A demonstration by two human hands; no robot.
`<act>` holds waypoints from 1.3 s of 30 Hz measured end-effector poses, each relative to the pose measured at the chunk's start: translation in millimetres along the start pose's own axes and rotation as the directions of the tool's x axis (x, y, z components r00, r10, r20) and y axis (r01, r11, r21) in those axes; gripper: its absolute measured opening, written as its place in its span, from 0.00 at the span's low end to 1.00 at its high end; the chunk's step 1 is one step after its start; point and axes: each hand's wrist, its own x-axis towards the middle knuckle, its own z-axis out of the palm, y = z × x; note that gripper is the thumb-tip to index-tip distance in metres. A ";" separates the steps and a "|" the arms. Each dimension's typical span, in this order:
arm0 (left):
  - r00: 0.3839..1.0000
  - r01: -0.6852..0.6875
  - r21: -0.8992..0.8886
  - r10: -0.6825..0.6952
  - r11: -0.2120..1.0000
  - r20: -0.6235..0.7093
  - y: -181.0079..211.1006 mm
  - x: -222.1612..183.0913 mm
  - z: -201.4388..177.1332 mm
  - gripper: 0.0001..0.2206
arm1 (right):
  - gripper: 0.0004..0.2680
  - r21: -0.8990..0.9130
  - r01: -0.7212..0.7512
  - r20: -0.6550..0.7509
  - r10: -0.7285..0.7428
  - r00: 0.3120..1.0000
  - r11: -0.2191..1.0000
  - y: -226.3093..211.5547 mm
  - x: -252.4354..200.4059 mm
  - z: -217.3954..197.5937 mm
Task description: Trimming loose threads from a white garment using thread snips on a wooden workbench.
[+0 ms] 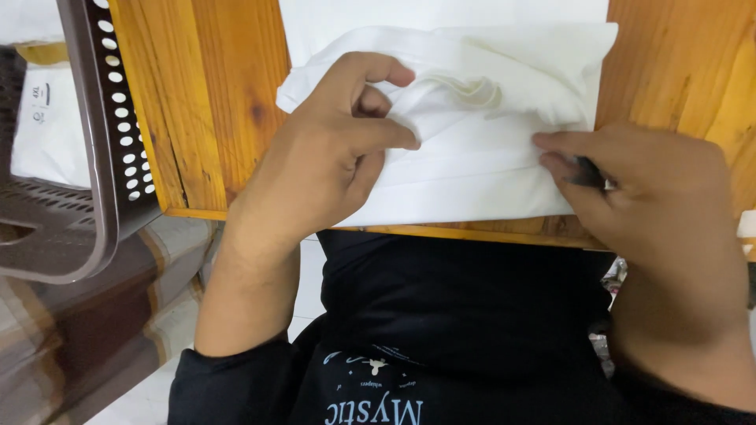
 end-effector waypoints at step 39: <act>0.967 0.098 0.114 -0.067 0.989 -0.247 -20.4 -51.2 3.2 0.16 | 0.04 -0.057 0.265 -0.123 -0.270 0.955 0.963 -76.2 38.8 13.0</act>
